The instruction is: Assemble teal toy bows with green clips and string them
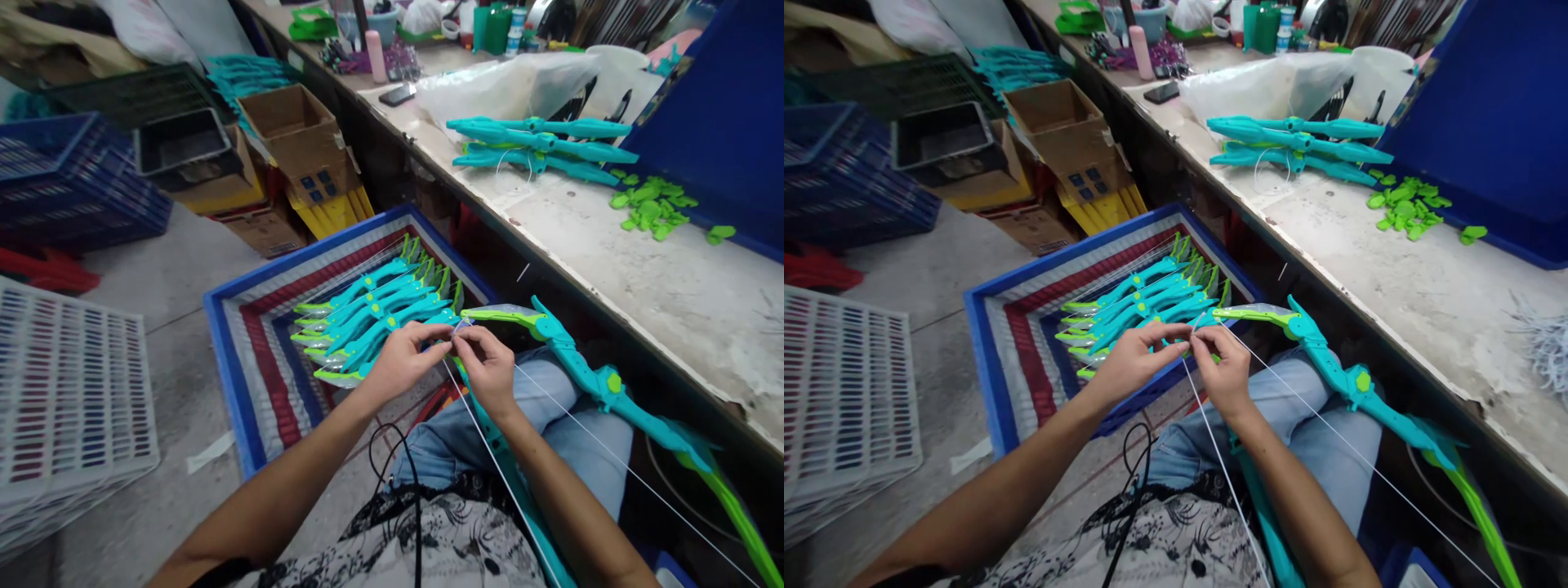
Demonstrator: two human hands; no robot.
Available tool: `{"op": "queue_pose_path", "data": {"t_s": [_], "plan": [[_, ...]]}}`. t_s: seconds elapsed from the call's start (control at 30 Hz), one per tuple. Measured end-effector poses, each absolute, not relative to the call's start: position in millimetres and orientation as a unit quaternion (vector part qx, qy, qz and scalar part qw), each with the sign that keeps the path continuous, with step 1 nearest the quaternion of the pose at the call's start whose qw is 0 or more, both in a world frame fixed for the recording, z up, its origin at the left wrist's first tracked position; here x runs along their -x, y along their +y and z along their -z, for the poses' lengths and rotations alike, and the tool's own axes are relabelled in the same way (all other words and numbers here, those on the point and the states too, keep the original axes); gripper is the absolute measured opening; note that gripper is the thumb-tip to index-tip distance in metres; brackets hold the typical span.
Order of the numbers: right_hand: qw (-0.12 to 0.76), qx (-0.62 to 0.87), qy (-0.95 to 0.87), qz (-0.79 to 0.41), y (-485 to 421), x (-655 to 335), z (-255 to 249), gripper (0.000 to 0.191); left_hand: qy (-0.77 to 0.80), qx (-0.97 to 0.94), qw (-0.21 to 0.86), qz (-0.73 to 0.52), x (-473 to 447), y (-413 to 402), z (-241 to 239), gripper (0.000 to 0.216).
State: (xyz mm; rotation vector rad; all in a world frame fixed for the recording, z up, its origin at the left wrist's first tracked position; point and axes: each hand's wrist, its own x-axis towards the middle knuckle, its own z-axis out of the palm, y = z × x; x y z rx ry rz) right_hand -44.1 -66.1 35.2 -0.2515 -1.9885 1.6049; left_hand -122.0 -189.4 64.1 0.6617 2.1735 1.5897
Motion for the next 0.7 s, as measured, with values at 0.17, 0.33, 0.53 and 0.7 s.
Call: {"op": "queue_pose_path", "data": {"t_s": [0.17, 0.33, 0.53, 0.7], "plan": [[0.25, 0.12, -0.684, -0.675, -61, 41, -34, 0.023, 0.808, -0.306, 0.079, -0.497, 120, -180, -60, 0.014], [0.276, 0.084, -0.759, -0.583, -49, 35, -43, 0.024, 0.803, -0.35, 0.074, -0.477, 119, -173, -63, 0.016], [0.337, 0.059, -0.845, -0.412, -34, 27, -61, 0.012, 0.797, -0.377, 0.07, -0.467, 118, -169, -69, 0.012], [0.322, 0.097, -0.837, -0.432, -24, 22, -66, 0.013, 0.798, -0.381, 0.071, -0.461, 116, -170, -69, 0.01]]}}
